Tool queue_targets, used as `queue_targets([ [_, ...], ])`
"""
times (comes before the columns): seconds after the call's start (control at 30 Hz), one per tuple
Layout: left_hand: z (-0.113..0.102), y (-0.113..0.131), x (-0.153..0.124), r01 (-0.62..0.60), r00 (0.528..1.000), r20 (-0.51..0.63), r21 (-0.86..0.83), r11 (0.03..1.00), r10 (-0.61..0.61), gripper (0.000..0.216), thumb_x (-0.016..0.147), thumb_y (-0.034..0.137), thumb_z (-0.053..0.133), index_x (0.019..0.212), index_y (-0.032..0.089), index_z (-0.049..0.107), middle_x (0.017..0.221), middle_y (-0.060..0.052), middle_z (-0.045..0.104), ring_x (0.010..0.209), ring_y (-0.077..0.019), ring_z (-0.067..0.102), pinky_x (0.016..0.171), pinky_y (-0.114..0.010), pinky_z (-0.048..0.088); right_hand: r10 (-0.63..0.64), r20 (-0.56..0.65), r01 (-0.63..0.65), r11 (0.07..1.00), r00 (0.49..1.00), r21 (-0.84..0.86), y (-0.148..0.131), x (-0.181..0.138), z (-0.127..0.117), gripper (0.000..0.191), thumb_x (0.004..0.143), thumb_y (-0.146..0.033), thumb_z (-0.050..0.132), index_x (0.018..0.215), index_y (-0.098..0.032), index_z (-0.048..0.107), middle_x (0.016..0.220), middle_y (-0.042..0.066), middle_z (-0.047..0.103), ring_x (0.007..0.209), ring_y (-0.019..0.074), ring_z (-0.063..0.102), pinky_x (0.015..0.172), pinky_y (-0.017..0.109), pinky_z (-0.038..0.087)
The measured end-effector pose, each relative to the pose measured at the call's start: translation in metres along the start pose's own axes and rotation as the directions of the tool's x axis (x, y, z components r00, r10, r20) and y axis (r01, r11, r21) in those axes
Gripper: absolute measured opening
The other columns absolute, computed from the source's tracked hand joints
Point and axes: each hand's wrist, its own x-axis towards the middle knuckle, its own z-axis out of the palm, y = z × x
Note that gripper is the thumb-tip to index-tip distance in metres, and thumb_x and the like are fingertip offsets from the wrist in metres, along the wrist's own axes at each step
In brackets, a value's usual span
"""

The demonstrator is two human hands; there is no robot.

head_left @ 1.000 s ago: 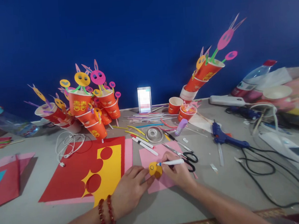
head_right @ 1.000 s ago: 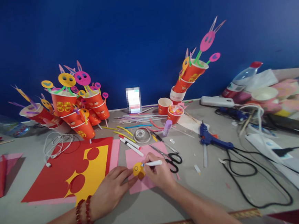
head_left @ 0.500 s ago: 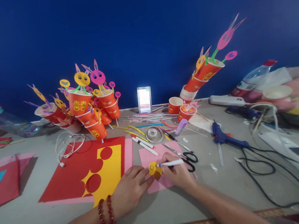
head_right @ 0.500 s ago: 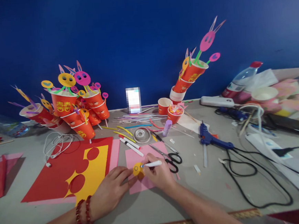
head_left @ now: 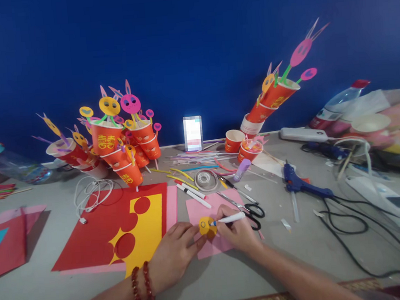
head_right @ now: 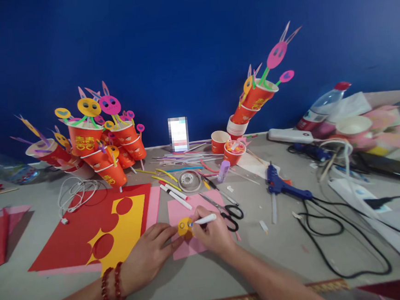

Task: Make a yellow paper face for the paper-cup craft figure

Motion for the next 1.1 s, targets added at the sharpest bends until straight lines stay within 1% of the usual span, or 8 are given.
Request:
queue_targets([
  [0.17, 0.0005, 0.0002, 0.0, -0.001, 1.0, 0.006, 0.012, 1.0, 0.001, 0.048, 0.093, 0.013, 0.058, 0.139, 0.021, 0.048, 0.13, -0.008, 0.057, 0.114, -0.0258, 0.05, 0.099, -0.043, 0.044, -0.008, 0.003, 0.007, 1.0, 1.0, 0.011, -0.0015, -0.0001, -0.0011, 0.012, 0.077, -0.013, 0.049, 0.069, -0.022, 0.048, 0.06, -0.003, 0.054, 0.053, 0.0125, 0.044, 0.05, 0.024, 0.031],
  [0.27, 0.0, 0.0002, 0.0001, 0.0, 1.0, 0.013, 0.01, 1.0, 0.0, 0.047, 0.093, 0.012, 0.058, 0.138, 0.02, 0.049, 0.131, -0.008, 0.057, 0.114, -0.0263, 0.05, 0.099, -0.043, 0.044, -0.009, -0.001, 0.009, 1.0, 1.0, 0.009, -0.0023, 0.0002, -0.0017, 0.012, 0.076, -0.012, 0.05, 0.068, -0.022, 0.048, 0.059, -0.004, 0.054, 0.052, 0.0122, 0.043, 0.05, 0.024, 0.031],
  [0.5, -0.0003, 0.0004, -0.001, 0.009, 0.999, 0.039, 0.007, 1.0, -0.01, 0.048, 0.091, 0.01, 0.058, 0.138, 0.02, 0.05, 0.133, -0.008, 0.056, 0.115, -0.027, 0.049, 0.099, -0.043, 0.044, -0.002, -0.034, 0.003, 1.0, 0.999, 0.03, -0.0051, 0.001, -0.0018, 0.015, 0.075, -0.011, 0.051, 0.066, -0.022, 0.046, 0.057, -0.005, 0.048, 0.052, 0.0122, 0.04, 0.048, 0.024, 0.028],
  [0.63, -0.0007, 0.0008, -0.0004, 0.01, 1.0, 0.028, 0.01, 1.0, -0.01, 0.045, 0.092, 0.01, 0.057, 0.135, 0.02, 0.052, 0.131, -0.008, 0.057, 0.114, -0.0264, 0.049, 0.098, -0.043, 0.044, -0.006, -0.046, 0.007, 1.0, 0.999, 0.024, -0.0054, 0.0015, -0.0017, 0.016, 0.076, -0.012, 0.05, 0.066, -0.023, 0.045, 0.056, -0.006, 0.044, 0.051, 0.0119, 0.037, 0.047, 0.025, 0.025],
  [0.87, -0.0005, 0.0007, -0.0006, 0.009, 1.0, 0.025, 0.014, 1.0, -0.009, 0.047, 0.09, 0.01, 0.059, 0.135, 0.02, 0.052, 0.129, -0.009, 0.058, 0.115, -0.026, 0.05, 0.099, -0.042, 0.045, 0.003, -0.066, -0.001, 1.0, 0.998, 0.027, -0.0051, 0.0019, -0.002, 0.016, 0.076, -0.012, 0.051, 0.066, -0.023, 0.044, 0.057, -0.005, 0.045, 0.051, 0.0122, 0.039, 0.047, 0.025, 0.027],
  [1.1, 0.0009, 0.0, -0.001, 0.011, 1.0, 0.023, 0.015, 1.0, -0.011, 0.044, 0.092, 0.012, 0.058, 0.135, 0.022, 0.053, 0.131, -0.008, 0.057, 0.115, -0.026, 0.05, 0.098, -0.043, 0.045, -0.002, -0.085, 0.002, 1.0, 0.996, 0.001, -0.0054, 0.0026, -0.0016, 0.015, 0.076, -0.012, 0.05, 0.067, -0.023, 0.045, 0.057, -0.004, 0.047, 0.052, 0.0131, 0.04, 0.048, 0.026, 0.027],
])
